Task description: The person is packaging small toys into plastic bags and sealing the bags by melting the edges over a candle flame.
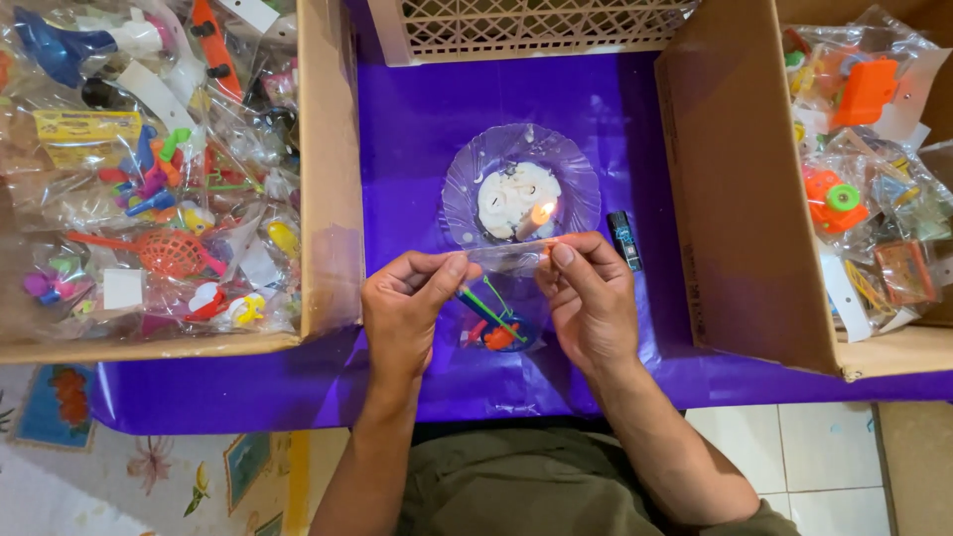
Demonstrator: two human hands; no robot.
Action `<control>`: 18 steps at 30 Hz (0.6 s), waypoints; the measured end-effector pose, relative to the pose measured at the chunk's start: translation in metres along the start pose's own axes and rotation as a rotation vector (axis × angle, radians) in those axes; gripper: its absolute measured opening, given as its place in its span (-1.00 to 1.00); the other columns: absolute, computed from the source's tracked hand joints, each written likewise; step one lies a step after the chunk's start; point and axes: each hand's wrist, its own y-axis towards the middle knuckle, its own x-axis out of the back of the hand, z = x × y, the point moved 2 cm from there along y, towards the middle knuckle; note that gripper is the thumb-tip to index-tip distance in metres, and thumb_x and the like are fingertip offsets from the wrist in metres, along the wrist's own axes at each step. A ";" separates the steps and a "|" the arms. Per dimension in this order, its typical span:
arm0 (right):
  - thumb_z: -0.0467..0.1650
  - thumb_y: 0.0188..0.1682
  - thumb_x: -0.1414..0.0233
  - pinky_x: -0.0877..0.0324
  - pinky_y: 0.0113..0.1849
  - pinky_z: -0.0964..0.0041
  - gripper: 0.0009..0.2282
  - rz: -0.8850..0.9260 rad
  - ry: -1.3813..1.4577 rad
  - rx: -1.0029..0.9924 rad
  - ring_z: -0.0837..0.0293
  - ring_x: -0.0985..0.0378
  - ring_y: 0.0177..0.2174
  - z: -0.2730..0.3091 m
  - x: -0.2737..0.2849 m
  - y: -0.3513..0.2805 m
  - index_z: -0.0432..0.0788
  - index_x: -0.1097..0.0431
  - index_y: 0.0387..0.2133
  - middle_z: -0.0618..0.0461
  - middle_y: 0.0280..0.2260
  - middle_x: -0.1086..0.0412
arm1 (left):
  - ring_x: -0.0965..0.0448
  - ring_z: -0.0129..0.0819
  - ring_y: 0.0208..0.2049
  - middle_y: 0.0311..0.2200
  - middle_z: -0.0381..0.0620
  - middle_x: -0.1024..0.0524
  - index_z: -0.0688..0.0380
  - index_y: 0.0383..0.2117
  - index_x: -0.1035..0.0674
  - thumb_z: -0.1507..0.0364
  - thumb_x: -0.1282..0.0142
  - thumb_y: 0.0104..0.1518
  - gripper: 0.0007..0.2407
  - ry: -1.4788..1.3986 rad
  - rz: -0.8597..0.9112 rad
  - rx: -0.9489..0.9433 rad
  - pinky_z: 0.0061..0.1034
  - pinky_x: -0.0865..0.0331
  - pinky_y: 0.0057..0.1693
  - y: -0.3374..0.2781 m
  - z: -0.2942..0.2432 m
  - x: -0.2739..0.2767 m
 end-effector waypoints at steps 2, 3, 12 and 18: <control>-0.54 -0.03 -0.19 -0.35 -0.41 0.48 -0.93 -0.018 0.002 -0.010 0.21 -0.53 -0.46 0.001 -0.003 0.002 -0.32 -0.45 -0.34 -0.08 -0.43 -0.48 | -0.62 -0.50 -0.49 -0.51 0.11 -0.69 0.36 -0.39 -0.69 0.48 -0.37 0.04 -0.85 -0.008 -0.004 -0.004 -0.67 -0.50 -0.30 0.003 0.003 0.000; -0.54 -0.03 -0.20 -0.37 -0.40 0.49 -0.93 -0.035 0.003 -0.021 0.22 -0.55 -0.47 0.001 -0.004 0.003 -0.32 -0.46 -0.35 -0.07 -0.44 -0.49 | -0.62 -0.49 -0.50 -0.51 0.13 -0.69 0.38 -0.41 -0.69 0.48 -0.38 0.04 -0.85 -0.017 -0.009 -0.008 -0.67 -0.48 -0.32 0.004 0.004 0.001; -0.51 -0.06 -0.25 -0.37 -0.42 0.51 -0.89 -0.108 -0.027 -0.066 0.27 -0.43 -0.52 -0.006 -0.011 0.008 -0.30 -0.46 -0.39 0.02 -0.55 -0.39 | -0.57 -0.52 -0.59 -0.56 0.14 -0.67 0.34 -0.50 -0.66 0.50 -0.37 0.05 -0.87 -0.055 -0.054 -0.016 -0.68 -0.43 -0.37 0.014 0.014 0.004; -0.50 -0.08 -0.28 -0.37 -0.41 0.55 -0.88 -0.149 -0.051 -0.066 0.29 -0.45 -0.54 -0.007 -0.013 0.009 -0.28 -0.46 -0.44 0.06 -0.59 -0.37 | -0.56 -0.51 -0.60 -0.56 0.14 -0.66 0.32 -0.52 -0.65 0.48 -0.36 0.04 -0.86 -0.072 -0.074 -0.019 -0.68 -0.40 -0.38 0.017 0.014 0.003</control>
